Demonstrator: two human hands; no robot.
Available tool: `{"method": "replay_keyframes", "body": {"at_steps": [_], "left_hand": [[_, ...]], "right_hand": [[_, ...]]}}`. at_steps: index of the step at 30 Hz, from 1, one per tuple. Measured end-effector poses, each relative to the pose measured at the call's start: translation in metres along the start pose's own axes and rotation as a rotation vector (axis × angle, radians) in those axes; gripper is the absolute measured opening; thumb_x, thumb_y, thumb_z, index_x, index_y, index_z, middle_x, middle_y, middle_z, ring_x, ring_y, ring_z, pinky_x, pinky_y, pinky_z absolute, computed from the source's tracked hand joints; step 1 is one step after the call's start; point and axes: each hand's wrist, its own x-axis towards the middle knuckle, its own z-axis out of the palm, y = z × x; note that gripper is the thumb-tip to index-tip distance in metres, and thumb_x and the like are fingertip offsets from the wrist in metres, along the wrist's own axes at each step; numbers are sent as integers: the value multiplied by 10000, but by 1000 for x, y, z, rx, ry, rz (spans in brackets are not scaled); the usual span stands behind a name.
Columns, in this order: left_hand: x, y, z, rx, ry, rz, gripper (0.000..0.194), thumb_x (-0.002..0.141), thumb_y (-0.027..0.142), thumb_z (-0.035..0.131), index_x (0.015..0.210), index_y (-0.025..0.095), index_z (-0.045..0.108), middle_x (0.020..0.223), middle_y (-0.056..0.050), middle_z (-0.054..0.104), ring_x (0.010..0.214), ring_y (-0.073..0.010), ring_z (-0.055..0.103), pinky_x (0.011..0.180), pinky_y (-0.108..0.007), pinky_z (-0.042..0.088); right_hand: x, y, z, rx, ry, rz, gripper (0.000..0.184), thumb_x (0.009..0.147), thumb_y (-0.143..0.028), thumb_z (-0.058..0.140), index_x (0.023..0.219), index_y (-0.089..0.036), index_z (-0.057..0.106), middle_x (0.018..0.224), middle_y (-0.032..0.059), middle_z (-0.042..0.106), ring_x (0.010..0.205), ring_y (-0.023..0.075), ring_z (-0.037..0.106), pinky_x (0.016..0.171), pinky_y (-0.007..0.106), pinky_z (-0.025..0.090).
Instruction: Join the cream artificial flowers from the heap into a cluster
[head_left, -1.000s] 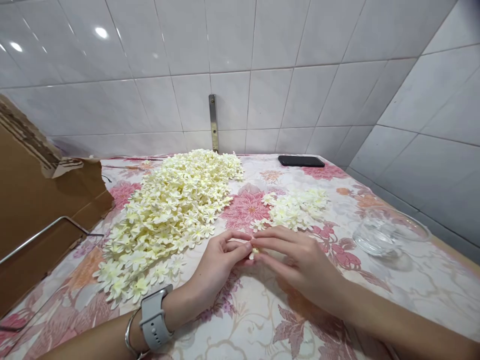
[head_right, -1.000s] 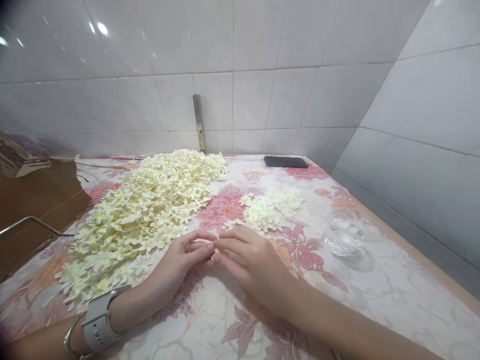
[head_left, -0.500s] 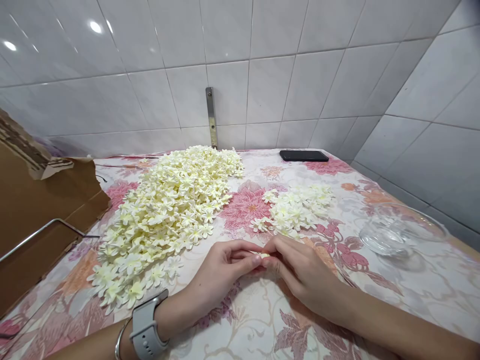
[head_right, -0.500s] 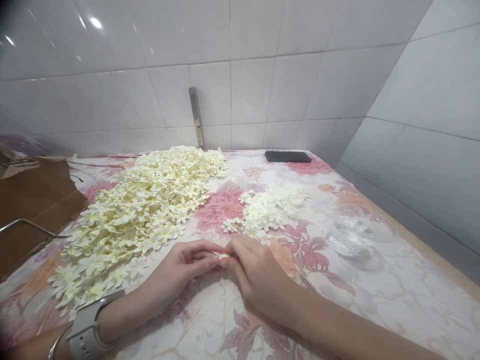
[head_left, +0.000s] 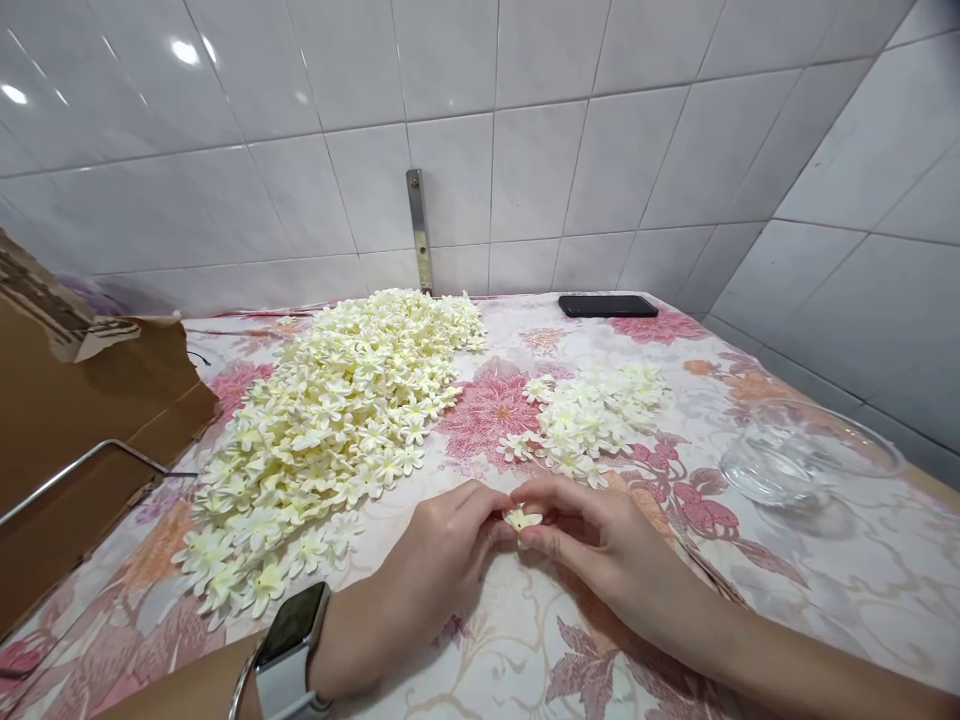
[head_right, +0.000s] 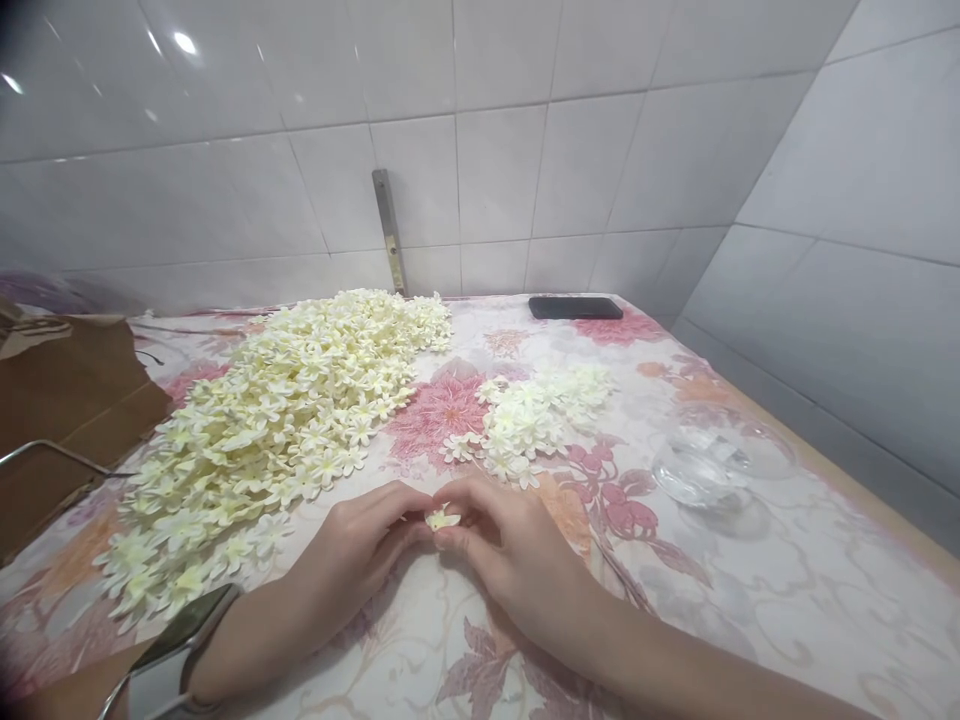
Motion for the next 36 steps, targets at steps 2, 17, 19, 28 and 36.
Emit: {"method": "replay_keyframes", "body": {"at_steps": [2,17,19,28,36], "left_hand": [[-3,0,1,98,6,79,180,902,179,444,926,165,621,824,-73,660,735,-179,596,649,-249,429],[1,12,-4,-41,146,-26,169,827,151,498,677,193,564,613,5,601,554,-130,530,540,-219,371],[4,12,-5,-116,128,-105,191,840,215,522,656,190,569,603,11,597,559,-130,532,546,-219,376],[2,9,-2,-79,134,-99,210,839,258,560,643,184,578,626,6,610,582,-134,553,565,-223,393],[1,11,-1,-128,151,-77,164,819,202,589,657,179,594,646,4,634,597,-132,576,575,-211,407]], "right_hand": [[0,-2,-1,-4,-20,-17,120,855,-183,515,915,-226,610,925,15,667,845,174,618,740,278,452],[3,-4,0,-186,48,-71,281,901,-263,408,644,-205,505,565,-23,522,529,130,486,508,240,354],[3,-6,-3,-109,8,-41,260,901,-325,443,713,-198,570,670,-1,579,639,149,536,581,247,398],[6,-7,1,353,-36,128,298,819,-412,586,666,-166,653,702,8,593,713,152,539,676,266,439],[6,-5,4,570,-27,198,228,740,-370,686,672,-153,676,674,9,625,674,134,579,668,253,467]]}}
